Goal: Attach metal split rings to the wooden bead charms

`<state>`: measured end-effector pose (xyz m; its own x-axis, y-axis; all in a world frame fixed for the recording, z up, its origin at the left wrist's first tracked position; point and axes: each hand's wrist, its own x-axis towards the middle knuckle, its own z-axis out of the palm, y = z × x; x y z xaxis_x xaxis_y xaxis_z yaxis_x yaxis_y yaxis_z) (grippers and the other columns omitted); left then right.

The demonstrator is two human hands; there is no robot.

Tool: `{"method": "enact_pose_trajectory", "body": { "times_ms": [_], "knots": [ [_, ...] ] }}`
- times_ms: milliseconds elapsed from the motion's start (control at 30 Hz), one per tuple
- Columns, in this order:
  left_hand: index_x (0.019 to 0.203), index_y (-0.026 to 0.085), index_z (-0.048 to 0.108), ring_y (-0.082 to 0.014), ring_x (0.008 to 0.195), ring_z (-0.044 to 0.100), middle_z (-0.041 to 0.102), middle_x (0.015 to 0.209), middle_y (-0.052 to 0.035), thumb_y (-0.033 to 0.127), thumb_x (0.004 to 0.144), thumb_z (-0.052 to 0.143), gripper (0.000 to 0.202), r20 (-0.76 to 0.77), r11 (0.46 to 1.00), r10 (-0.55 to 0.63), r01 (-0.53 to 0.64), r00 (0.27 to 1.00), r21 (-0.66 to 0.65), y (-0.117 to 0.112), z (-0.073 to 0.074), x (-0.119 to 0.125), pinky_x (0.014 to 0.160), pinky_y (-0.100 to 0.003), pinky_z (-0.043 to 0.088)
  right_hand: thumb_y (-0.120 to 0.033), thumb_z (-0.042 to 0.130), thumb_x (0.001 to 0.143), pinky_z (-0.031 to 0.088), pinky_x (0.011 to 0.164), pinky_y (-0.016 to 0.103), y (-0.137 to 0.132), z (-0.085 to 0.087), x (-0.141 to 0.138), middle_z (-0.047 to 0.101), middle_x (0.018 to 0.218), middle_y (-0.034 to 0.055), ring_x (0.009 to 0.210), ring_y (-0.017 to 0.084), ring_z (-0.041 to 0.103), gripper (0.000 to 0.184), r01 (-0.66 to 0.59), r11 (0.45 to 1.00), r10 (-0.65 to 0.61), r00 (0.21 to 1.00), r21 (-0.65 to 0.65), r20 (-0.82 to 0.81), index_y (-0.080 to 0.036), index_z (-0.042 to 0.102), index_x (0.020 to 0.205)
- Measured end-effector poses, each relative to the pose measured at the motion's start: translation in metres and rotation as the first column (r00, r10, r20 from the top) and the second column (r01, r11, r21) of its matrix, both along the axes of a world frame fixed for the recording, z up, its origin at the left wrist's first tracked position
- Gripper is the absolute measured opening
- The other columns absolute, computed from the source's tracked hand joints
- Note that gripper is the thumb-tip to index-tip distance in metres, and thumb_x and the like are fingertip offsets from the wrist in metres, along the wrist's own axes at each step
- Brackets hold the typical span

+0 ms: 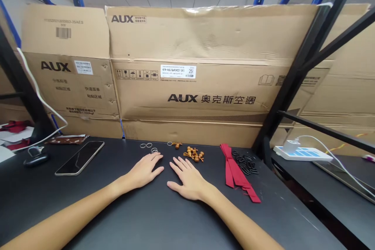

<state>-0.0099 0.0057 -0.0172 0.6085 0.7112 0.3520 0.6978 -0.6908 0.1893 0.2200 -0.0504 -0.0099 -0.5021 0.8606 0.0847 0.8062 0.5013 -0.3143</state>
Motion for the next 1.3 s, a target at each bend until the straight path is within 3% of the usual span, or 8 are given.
{"method": "enact_pose_trajectory", "body": {
  "times_ms": [267,433,600,700,1033,1300],
  "knots": [
    [0.120,0.017,0.054,-0.0262,0.115,0.053,0.058,0.123,-0.0118,0.036,0.093,0.047,0.034,0.050,0.997,-0.072,0.070,0.996,0.041,-0.007,0.004,0.005,0.100,-0.042,0.042,-0.065,0.037,0.089,0.009,0.118,0.047,0.001,-0.001,0.000,0.017,0.155,0.0045,0.143,0.026,0.011,0.072,-0.001,1.000,0.001,1.000,0.001,-0.002,-0.024,0.025,0.147],
    [0.121,0.021,0.053,-0.0237,0.112,0.055,0.059,0.121,-0.0088,0.030,0.093,0.048,0.031,0.069,0.976,-0.216,0.217,0.974,-0.012,-0.013,0.012,0.004,0.098,-0.039,0.044,-0.063,0.036,0.090,0.011,0.118,0.048,0.001,0.000,-0.001,0.020,0.154,0.0059,0.143,0.026,0.013,0.071,-0.008,1.000,0.008,1.000,0.009,-0.006,-0.022,0.028,0.147],
    [0.122,0.022,0.051,-0.0195,0.108,0.058,0.059,0.120,-0.0067,0.023,0.092,0.047,0.030,0.147,0.915,-0.375,0.391,0.915,-0.097,-0.019,0.022,0.003,0.097,-0.032,0.045,-0.058,0.039,0.091,0.023,0.115,0.046,0.003,-0.005,0.001,0.032,0.150,0.0110,0.139,0.026,0.027,0.066,0.050,0.992,-0.043,0.997,0.113,-0.066,-0.019,0.034,0.144],
    [0.120,0.022,0.052,-0.0179,0.108,0.058,0.060,0.118,-0.0060,0.021,0.092,0.047,0.029,0.212,0.891,-0.413,0.441,0.886,-0.105,-0.019,0.024,0.003,0.097,-0.030,0.045,-0.053,0.041,0.092,0.026,0.113,0.046,0.005,-0.009,0.003,0.035,0.148,0.0102,0.137,0.027,0.030,0.059,0.045,0.987,-0.035,0.997,0.153,-0.071,-0.021,0.038,0.141],
    [0.110,0.022,0.060,-0.0216,0.104,0.056,0.063,0.108,-0.0068,0.028,0.092,0.048,0.022,0.113,0.944,-0.321,0.327,0.940,-0.044,-0.017,0.019,0.003,0.094,-0.035,0.044,-0.038,0.046,0.091,0.035,0.108,0.044,0.003,-0.007,0.002,0.048,0.137,0.0094,0.128,0.024,0.043,0.033,0.022,0.972,0.009,0.991,0.233,-0.131,-0.024,0.060,0.118],
    [0.105,0.020,0.061,-0.0229,0.096,0.056,0.064,0.098,-0.0069,0.029,0.091,0.047,0.021,0.045,0.978,-0.207,0.206,0.977,0.030,-0.019,0.023,0.007,0.086,-0.037,0.043,-0.036,0.048,0.090,0.038,0.105,0.043,0.004,-0.006,0.000,0.053,0.131,0.0102,0.125,0.024,0.045,0.025,0.037,0.969,0.001,0.988,0.246,-0.153,-0.023,0.061,0.106]
  ]
}}
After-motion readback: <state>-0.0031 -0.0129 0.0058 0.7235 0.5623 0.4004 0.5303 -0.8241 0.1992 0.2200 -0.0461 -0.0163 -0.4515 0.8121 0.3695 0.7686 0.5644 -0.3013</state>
